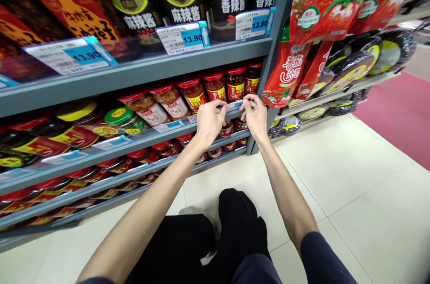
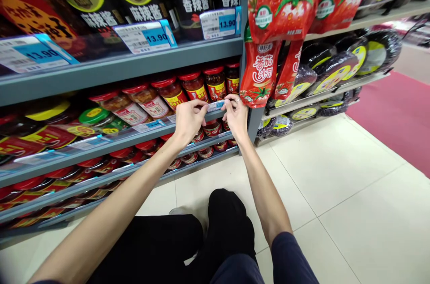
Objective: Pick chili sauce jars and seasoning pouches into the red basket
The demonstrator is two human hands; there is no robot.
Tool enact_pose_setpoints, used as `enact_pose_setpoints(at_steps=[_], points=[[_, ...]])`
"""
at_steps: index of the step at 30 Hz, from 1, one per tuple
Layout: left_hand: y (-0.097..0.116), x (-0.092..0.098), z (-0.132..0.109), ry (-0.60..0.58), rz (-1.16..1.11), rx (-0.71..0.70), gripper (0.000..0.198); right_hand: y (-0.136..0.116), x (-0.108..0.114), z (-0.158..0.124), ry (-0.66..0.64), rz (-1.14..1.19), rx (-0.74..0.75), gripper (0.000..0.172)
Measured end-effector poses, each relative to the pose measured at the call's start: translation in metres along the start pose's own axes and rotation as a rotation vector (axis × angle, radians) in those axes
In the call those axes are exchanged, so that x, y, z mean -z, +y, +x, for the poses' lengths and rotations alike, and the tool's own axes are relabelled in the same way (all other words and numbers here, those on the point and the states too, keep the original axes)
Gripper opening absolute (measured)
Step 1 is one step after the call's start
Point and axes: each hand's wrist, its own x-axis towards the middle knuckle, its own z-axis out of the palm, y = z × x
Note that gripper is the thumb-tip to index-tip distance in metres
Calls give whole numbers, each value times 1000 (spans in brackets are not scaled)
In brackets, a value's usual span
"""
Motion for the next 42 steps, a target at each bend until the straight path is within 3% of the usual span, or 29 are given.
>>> enact_pose_setpoints(at_steps=[6, 11, 14, 16, 18, 20, 22, 24, 26, 28, 31, 34, 38, 40, 42], points=[[-3, 0, 1, 13, -87, 29, 29, 5, -3, 0, 8, 84, -55, 40], [-7, -2, 4, 3, 4, -2, 31, 4, -7, 3, 34, 48, -65, 40], [0, 7, -15, -14, 151, -77, 35, -3, -4, -13, 125, -17, -42, 41], [6, 25, -47, -14, 167, -104, 40, -4, 2, -50, 154, -55, -74, 48], [7, 54, -96, 20, 83, -40, 35, 4, 13, -116, 60, -109, -194, 53], [-3, 91, -160, 147, 11, 149, 30, 24, 29, -204, -86, -195, -379, 56], [-21, 132, -238, 362, 22, 407, 30, 49, 48, -296, -234, -331, -522, 57], [-41, 173, -327, 506, 115, 646, 36, 70, 66, -372, -352, -504, -527, 55], [-54, 208, -423, 533, 318, 834, 44, 81, 76, -417, -474, -630, -432, 55], [-53, 230, -515, 557, 625, 925, 52, 84, 74, -429, -570, -663, -357, 55], [-42, 242, -625, 535, 926, 1101, 58, 83, 38, -412, -714, -606, -328, 62], [-46, 242, -694, 298, 861, 1272, 52, 75, -22, -389, -844, -523, -322, 59], [-72, 245, -737, 225, 776, 1345, 40, 33, -112, -375, -1003, -419, -275, 52], [-83, 256, -747, 211, 748, 1334, 40, 3, -168, -377, -1050, -363, -171, 47], [-94, 275, -757, 189, 708, 1292, 41, -24, -234, -387, -1158, -264, 26, 44]])
